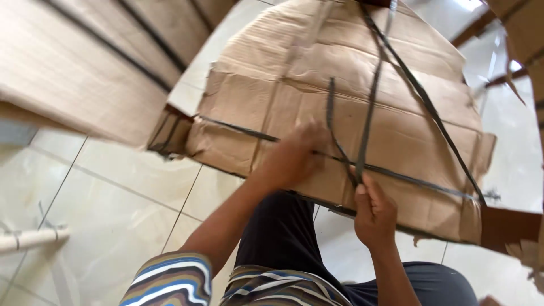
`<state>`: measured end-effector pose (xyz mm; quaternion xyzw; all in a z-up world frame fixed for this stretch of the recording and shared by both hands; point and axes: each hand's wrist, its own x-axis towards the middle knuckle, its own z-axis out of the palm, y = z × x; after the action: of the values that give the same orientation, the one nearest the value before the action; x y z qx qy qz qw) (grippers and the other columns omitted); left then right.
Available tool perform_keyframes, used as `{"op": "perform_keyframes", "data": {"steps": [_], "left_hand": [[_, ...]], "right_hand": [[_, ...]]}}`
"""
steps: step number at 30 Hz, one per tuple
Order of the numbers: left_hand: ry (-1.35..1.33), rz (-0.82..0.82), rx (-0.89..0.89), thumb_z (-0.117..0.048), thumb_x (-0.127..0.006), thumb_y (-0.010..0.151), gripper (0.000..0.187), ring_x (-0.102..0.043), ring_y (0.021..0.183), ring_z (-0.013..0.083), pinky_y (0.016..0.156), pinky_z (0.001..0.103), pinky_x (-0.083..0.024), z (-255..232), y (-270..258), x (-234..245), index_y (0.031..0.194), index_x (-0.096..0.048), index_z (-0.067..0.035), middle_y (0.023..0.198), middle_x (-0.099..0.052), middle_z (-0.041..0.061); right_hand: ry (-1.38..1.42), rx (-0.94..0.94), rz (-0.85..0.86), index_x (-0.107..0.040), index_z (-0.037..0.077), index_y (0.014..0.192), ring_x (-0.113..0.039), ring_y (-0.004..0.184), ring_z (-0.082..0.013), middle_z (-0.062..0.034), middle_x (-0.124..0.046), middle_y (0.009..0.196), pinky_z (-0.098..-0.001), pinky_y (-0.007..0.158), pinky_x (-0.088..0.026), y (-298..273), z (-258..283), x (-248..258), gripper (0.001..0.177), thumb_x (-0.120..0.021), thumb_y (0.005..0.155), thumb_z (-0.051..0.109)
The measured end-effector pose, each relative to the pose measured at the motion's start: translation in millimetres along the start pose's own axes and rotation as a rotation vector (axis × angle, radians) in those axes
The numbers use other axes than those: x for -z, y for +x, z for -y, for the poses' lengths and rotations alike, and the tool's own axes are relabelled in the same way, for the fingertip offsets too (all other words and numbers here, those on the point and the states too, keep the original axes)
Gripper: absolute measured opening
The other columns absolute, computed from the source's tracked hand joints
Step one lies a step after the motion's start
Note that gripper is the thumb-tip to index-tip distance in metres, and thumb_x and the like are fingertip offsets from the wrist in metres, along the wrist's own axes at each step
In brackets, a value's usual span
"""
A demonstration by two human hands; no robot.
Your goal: Wrapping wooden chairs with cardboard and securing them with plastic twine
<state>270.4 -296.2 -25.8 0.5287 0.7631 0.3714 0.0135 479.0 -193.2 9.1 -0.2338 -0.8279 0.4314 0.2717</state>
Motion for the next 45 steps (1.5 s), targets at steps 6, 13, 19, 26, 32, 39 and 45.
{"op": "perform_keyframes", "data": {"steps": [6, 13, 19, 26, 32, 39, 45], "left_hand": [[0.367, -0.086, -0.052, -0.044, -0.072, 0.084, 0.024, -0.056, 0.1, 0.0193, 0.086, 0.038, -0.042, -1.1, -27.8, -10.2, 0.097, -0.059, -0.027, 0.099, -0.053, -0.008], [0.469, -0.298, -0.171, -0.027, -0.064, 0.093, 0.017, -0.063, 0.09, 0.0289, 0.076, 0.038, -0.046, 16.0, 11.4, -32.2, 0.099, -0.06, -0.012, 0.09, -0.059, 0.006], [0.416, -0.144, -0.041, -0.025, -0.064, 0.098, 0.009, -0.068, 0.087, 0.0231, 0.071, 0.035, -0.051, -11.6, 17.3, -6.2, 0.103, -0.065, -0.017, 0.093, -0.066, 0.002], [-0.046, -0.209, -0.068, -0.027, -0.059, 0.103, 0.022, -0.067, 0.093, 0.0329, 0.08, 0.042, -0.051, -12.7, 19.7, 8.3, 0.092, -0.07, -0.012, 0.094, -0.067, 0.009], [-0.32, -0.195, 0.061, -0.021, -0.074, 0.09, 0.014, -0.069, 0.09, 0.0387, 0.075, 0.045, -0.056, -6.9, 16.1, 13.1, 0.091, -0.073, -0.007, 0.096, -0.07, 0.012], [-0.508, -0.144, 0.307, -0.021, -0.074, 0.09, 0.013, -0.072, 0.084, 0.0202, 0.07, 0.034, -0.055, -2.3, 16.8, 29.7, 0.09, -0.077, -0.009, 0.094, -0.073, 0.007], [-1.055, -0.039, 0.654, -0.016, -0.068, 0.096, 0.016, -0.064, 0.052, 0.0118, 0.047, 0.022, -0.052, -20.4, -21.5, 52.6, 0.093, -0.064, -0.001, 0.064, -0.061, 0.005]], "right_hand": [[-0.062, 0.028, 0.009, -0.066, 0.0, 0.136, -0.068, 0.106, -0.0277, -0.0186, -0.072, 0.123, -0.047, 0.094, -0.053, -6.0, 1.7, -3.7, 0.036, -0.045, 0.109, 0.009], [-0.035, -0.052, -0.019, -0.068, 0.009, 0.139, -0.057, 0.082, -0.0183, -0.0095, -0.068, 0.087, -0.0393, 0.086, -0.05, -12.1, 15.6, -9.8, 0.037, -0.046, 0.109, 0.012], [-0.146, -0.09, 0.025, -0.064, 0.009, 0.137, -0.066, 0.094, -0.0556, -0.0293, -0.072, 0.094, -0.0616, 0.082, -0.05, -30.4, 14.2, -32.1, 0.037, -0.054, 0.102, 0.019], [-0.284, 0.119, 0.199, -0.063, 0.012, 0.143, -0.075, 0.077, -0.0389, -0.0203, -0.078, 0.092, -0.0441, 0.066, -0.061, -32.7, 34.4, -57.6, 0.045, -0.054, 0.099, 0.011], [-0.327, 0.199, 0.276, -0.06, 0.01, 0.143, -0.073, 0.071, -0.0411, -0.0224, -0.075, 0.09, -0.0471, 0.058, -0.061, -33.1, 39.9, -71.8, 0.044, -0.048, 0.101, 0.015], [-0.333, 0.244, 0.351, -0.055, 0.013, 0.146, -0.073, 0.076, -0.044, -0.0225, -0.075, 0.099, -0.0551, 0.063, -0.061, -42.9, 52.6, -77.2, 0.048, -0.042, 0.1, 0.017], [-0.257, 0.273, 0.425, -0.063, 0.011, 0.131, -0.073, 0.074, -0.0399, -0.0169, -0.075, 0.091, -0.0475, 0.058, -0.059, -58.8, 53.7, -87.0, 0.036, -0.047, 0.098, 0.015]]}}
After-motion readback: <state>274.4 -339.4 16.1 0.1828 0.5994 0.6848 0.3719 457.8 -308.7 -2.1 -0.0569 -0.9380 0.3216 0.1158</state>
